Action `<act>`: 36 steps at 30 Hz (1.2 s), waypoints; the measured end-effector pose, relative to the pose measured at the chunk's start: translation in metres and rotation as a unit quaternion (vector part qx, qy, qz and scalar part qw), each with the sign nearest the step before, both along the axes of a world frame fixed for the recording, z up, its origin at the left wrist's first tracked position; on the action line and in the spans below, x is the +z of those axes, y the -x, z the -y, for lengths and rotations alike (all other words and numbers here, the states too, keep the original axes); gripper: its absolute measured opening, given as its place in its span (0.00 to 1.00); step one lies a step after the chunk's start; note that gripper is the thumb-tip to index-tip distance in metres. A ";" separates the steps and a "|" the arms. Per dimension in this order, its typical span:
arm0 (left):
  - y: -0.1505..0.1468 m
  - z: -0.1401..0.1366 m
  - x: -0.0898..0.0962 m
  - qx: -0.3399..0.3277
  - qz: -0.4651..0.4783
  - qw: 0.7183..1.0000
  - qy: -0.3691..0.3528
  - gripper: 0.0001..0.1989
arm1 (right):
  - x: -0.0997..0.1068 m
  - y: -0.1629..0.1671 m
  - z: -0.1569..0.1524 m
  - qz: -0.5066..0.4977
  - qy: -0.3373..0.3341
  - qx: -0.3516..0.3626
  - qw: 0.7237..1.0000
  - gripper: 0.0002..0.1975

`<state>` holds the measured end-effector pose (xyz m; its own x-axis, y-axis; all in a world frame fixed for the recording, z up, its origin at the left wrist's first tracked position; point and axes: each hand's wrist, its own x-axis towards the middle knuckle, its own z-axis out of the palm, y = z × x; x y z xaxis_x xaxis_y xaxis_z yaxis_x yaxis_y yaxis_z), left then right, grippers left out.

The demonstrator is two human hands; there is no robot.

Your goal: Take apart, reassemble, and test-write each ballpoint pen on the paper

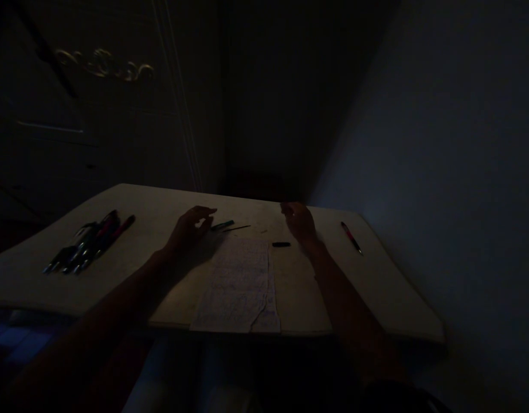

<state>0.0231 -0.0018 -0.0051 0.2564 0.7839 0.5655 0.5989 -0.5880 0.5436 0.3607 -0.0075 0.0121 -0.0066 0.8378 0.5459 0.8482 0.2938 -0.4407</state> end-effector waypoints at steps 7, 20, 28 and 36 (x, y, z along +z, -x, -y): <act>0.008 0.004 0.011 0.052 0.021 0.995 0.082 0.13 | 0.011 0.007 0.014 -0.136 0.048 -0.062 0.988 0.43; 0.000 0.011 0.012 0.071 -0.093 0.989 0.091 0.10 | 0.019 0.020 0.016 -0.149 0.018 -0.047 0.988 0.41; -0.026 0.002 -0.004 -0.118 -0.158 0.978 -0.060 0.17 | 0.004 0.046 0.021 -0.085 0.059 0.052 0.993 0.38; -0.030 -0.005 -0.013 -0.111 -0.233 0.963 -0.076 0.12 | 0.007 0.057 0.023 0.071 0.065 0.035 0.995 0.16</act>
<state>0.0536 0.0032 -0.0180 0.6616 0.5976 0.4530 0.6079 -0.7811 0.1427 0.3035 -0.0307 0.0192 -0.1365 0.8959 0.4227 0.8839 0.3028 -0.3564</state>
